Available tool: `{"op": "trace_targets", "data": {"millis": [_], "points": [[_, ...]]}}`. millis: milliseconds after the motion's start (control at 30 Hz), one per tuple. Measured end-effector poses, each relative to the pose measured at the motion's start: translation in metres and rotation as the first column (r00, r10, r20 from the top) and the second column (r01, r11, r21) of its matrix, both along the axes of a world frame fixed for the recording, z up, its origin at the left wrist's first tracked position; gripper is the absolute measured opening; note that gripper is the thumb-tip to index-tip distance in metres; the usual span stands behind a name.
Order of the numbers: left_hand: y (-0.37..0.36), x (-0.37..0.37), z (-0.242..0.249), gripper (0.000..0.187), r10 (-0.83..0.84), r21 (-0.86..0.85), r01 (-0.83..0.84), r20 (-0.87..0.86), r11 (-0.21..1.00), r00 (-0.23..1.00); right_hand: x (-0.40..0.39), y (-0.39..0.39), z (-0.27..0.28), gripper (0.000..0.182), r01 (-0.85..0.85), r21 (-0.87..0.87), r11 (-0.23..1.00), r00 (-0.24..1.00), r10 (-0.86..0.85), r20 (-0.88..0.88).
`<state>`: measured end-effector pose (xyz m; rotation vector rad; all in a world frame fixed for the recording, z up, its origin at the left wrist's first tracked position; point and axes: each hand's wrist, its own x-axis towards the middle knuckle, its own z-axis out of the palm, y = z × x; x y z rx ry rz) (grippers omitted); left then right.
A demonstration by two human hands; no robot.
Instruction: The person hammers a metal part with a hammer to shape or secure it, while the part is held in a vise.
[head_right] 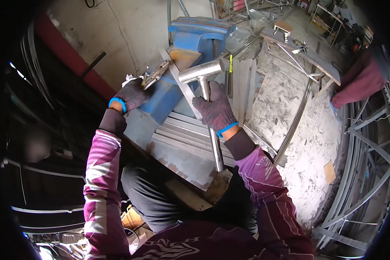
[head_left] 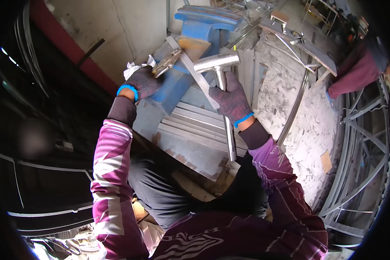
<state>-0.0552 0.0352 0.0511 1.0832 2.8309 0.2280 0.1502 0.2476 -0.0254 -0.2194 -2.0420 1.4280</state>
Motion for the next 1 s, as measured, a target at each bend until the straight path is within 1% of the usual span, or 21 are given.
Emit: {"op": "trace_targets", "data": {"millis": [33,100,167,233,267,300,333,400,433,500,567,633,667,733,767,800,833,900,933,1000], "points": [[-0.002,0.002,0.001,0.045,-0.005,-0.002,0.005,0.0,1.0,1.0,0.006,0.0,-0.002,0.039,0.005,-0.002,1.0,1.0,-0.005,0.0],[-0.006,0.004,0.002,0.045,-0.04,0.026,0.04,0.0,0.999,0.999,0.02,-0.003,0.008,0.039,-0.042,-0.184,0.982,0.991,0.064,0.117],[-0.01,0.0,-0.004,0.045,-0.033,0.051,0.032,0.02,0.998,0.999,0.027,-0.001,0.005,0.039,-0.036,-0.173,0.984,0.991,0.058,0.123],[-0.015,-0.015,-0.018,0.044,-0.068,0.076,0.068,-0.002,0.995,0.998,0.034,-0.003,0.006,0.039,-0.034,-0.162,0.986,0.99,0.055,0.128],[-0.014,-0.009,-0.014,0.044,-0.067,0.074,0.067,-0.003,0.995,0.998,0.038,-0.005,0.011,0.039,-0.037,-0.229,0.973,0.987,0.072,0.146],[-0.013,-0.003,-0.008,0.045,-0.024,0.116,0.023,0.009,0.993,1.0,0.039,-0.007,0.013,0.039,-0.041,-0.295,0.955,0.983,0.092,0.16],[-0.012,0.0,-0.001,0.045,0.018,0.159,-0.021,0.02,0.987,1.0,0.036,-0.005,0.007,0.039,-0.046,-0.297,0.954,0.984,0.095,0.153],[-0.01,-0.004,0.006,0.044,0.036,0.141,-0.037,0.007,0.989,0.999,0.032,-0.001,-0.003,0.038,-0.078,-0.038,0.996,0.997,0.078,-0.003],[-0.009,-0.006,0.01,0.044,0.052,0.125,-0.051,0.0,0.991,0.999,0.033,0.0,-0.007,0.038,-0.08,-0.04,0.996,0.997,0.08,-0.008],[-0.006,-0.006,0.022,0.044,0.074,0.111,-0.074,0.008,0.991,0.997,0.04,-0.007,0.009,0.038,-0.095,-0.253,0.963,0.987,0.124,0.101],[-0.002,-0.008,0.027,0.045,0.095,0.099,-0.096,0.019,0.99,0.995,0.043,-0.01,0.015,0.036,-0.088,-0.251,0.964,0.985,0.121,0.119],[0.003,-0.011,0.028,0.046,0.088,0.043,-0.085,-0.07,0.995,0.994,0.044,-0.012,0.021,0.034,-0.079,-0.246,0.966,0.983,0.116,0.141],[0.004,-0.014,0.025,0.046,0.087,0.043,-0.084,-0.07,0.996,0.994,0.045,-0.014,0.023,0.033,-0.082,-0.24,0.967,0.982,0.119,0.145],[0.006,-0.021,0.017,0.044,-0.021,0.114,0.034,-0.115,0.993,0.993,0.044,-0.011,0.019,0.032,-0.084,-0.233,0.969,0.981,0.121,0.15],[0.009,-0.021,0.019,0.044,-0.022,0.114,0.035,-0.114,0.993,0.993,0.041,-0.008,0.013,0.037,-0.096,-0.141,0.985,0.987,0.112,0.111],[0.013,-0.021,0.02,0.044,-0.016,0.066,0.02,-0.067,0.998,0.998,0.04,-0.007,0.009,0.042,-0.104,-0.047,0.993,0.992,0.107,0.072],[0.015,-0.021,0.021,0.043,-0.008,0.016,0.009,-0.019,1.0,1.0,0.041,-0.006,0.006,0.042,-0.102,-0.05,0.993,0.992,0.106,0.074],[0.018,-0.024,0.016,0.042,-0.014,0.036,0.015,-0.015,0.999,1.0,0.044,-0.01,0.017,0.028,-0.147,-0.222,0.964,0.975,0.179,0.131],[0.019,-0.025,0.014,0.041,-0.019,0.061,0.02,-0.015,0.998,1.0,0.045,-0.01,0.018,0.028,-0.143,-0.225,0.964,0.976,0.176,0.131],[0.022,-0.025,0.016,0.041,-0.003,0.039,0.003,0.01,0.999,1.0,0.045,-0.01,0.02,0.028,-0.158,-0.157,0.975,0.979,0.175,0.101]]}}
